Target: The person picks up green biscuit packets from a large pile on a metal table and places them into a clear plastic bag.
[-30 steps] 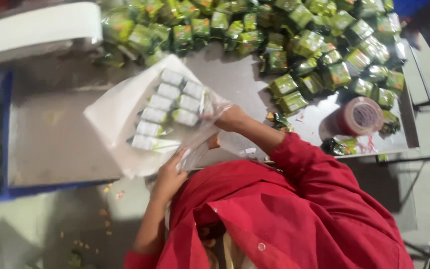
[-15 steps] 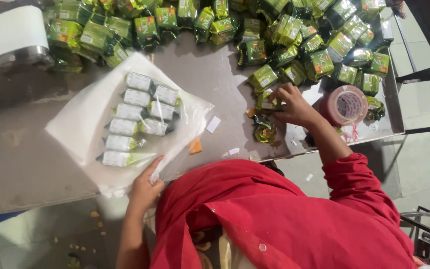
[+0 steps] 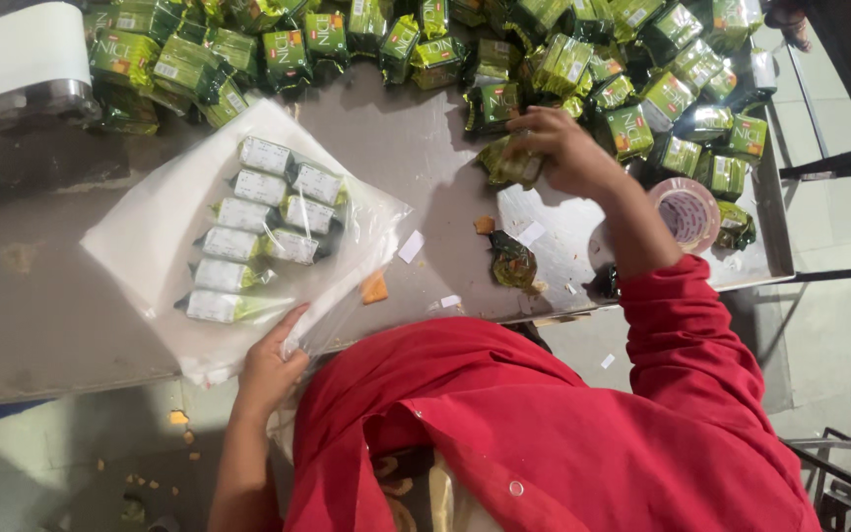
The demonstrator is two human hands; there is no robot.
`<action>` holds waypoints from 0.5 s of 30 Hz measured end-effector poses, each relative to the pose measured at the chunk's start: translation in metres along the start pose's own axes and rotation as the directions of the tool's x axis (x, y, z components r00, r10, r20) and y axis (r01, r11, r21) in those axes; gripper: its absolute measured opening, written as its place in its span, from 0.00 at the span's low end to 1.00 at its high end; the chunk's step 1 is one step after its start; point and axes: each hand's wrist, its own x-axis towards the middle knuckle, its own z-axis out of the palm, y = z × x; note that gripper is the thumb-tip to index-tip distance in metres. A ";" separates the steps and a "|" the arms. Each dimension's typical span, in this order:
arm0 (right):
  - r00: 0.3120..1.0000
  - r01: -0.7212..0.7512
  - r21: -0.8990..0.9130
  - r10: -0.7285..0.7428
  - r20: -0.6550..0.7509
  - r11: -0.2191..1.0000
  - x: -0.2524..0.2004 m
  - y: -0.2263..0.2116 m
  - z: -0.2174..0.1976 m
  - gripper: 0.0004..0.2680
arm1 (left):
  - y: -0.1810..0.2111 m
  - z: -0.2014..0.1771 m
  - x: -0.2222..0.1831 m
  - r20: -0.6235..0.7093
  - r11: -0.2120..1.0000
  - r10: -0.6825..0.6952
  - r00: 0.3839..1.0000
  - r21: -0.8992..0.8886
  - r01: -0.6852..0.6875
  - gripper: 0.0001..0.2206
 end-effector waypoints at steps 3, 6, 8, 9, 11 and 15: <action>0.990 0.094 -0.271 -0.118 -0.074 0.958 0.001 -0.001 0.012 0.18 | 0.002 0.000 -0.001 -0.004 0.999 0.043 0.999 -0.005 -0.043 0.32; 0.951 -0.216 -0.210 0.157 -0.266 0.953 -0.004 -0.022 0.011 0.21 | 0.000 0.000 0.001 0.002 0.998 0.058 0.998 -0.035 -0.058 0.32; 0.708 -0.702 -0.153 0.661 -0.249 0.695 0.001 -0.037 0.016 0.13 | -0.004 0.000 0.001 0.000 0.998 0.046 0.999 -0.038 -0.046 0.32; 0.711 -0.699 -0.155 0.658 -0.248 0.698 0.007 -0.041 0.021 0.13 | -0.005 0.000 0.003 0.002 0.999 0.039 0.999 -0.036 -0.039 0.32; 0.752 -0.657 -0.144 0.632 -0.188 0.740 0.012 -0.046 0.035 0.24 | -0.010 0.001 0.003 0.003 0.998 0.046 0.999 -0.029 -0.046 0.32; 0.910 -0.391 0.001 0.387 -0.147 0.920 0.016 -0.028 0.017 0.22 | -0.012 0.000 0.008 0.034 0.987 0.114 0.993 -0.117 -0.110 0.32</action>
